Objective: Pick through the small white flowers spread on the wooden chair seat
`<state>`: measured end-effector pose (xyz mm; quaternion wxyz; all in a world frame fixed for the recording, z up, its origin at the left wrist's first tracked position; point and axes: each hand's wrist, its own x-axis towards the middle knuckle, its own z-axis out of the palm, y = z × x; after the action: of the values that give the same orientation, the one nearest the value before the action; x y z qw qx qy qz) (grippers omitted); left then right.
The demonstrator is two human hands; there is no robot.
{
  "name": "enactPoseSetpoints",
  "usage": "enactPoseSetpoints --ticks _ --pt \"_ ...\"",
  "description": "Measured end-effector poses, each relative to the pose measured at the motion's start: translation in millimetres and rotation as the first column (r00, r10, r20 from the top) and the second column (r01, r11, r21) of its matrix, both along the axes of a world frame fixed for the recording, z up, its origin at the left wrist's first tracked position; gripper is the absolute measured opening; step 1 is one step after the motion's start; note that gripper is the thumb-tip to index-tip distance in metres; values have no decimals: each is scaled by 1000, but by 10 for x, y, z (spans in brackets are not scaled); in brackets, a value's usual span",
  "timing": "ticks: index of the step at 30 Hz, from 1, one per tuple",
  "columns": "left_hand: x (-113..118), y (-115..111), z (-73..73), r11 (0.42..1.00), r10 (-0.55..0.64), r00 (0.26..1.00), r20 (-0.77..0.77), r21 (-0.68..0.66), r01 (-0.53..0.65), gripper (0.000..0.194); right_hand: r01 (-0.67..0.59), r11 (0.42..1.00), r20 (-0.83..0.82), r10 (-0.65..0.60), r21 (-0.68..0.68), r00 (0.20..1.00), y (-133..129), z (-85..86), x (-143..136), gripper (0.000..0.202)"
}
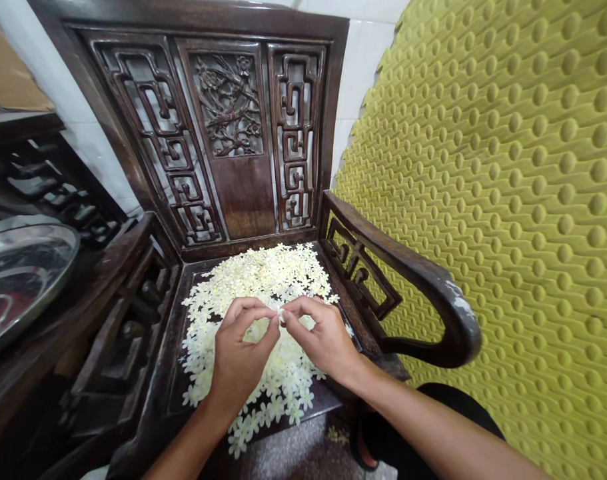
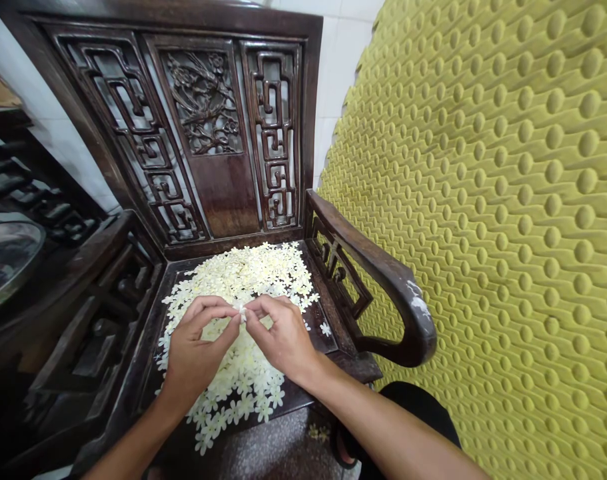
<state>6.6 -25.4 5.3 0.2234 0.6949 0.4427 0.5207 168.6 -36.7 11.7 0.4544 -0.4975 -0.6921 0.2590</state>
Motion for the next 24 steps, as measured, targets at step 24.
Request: enactPoseSetpoints --ticks 24 --pt "-19 16 -63 998 -33 999 -11 -48 32 5 -26 1000 -25 26 -15 999 13 20 27 12"
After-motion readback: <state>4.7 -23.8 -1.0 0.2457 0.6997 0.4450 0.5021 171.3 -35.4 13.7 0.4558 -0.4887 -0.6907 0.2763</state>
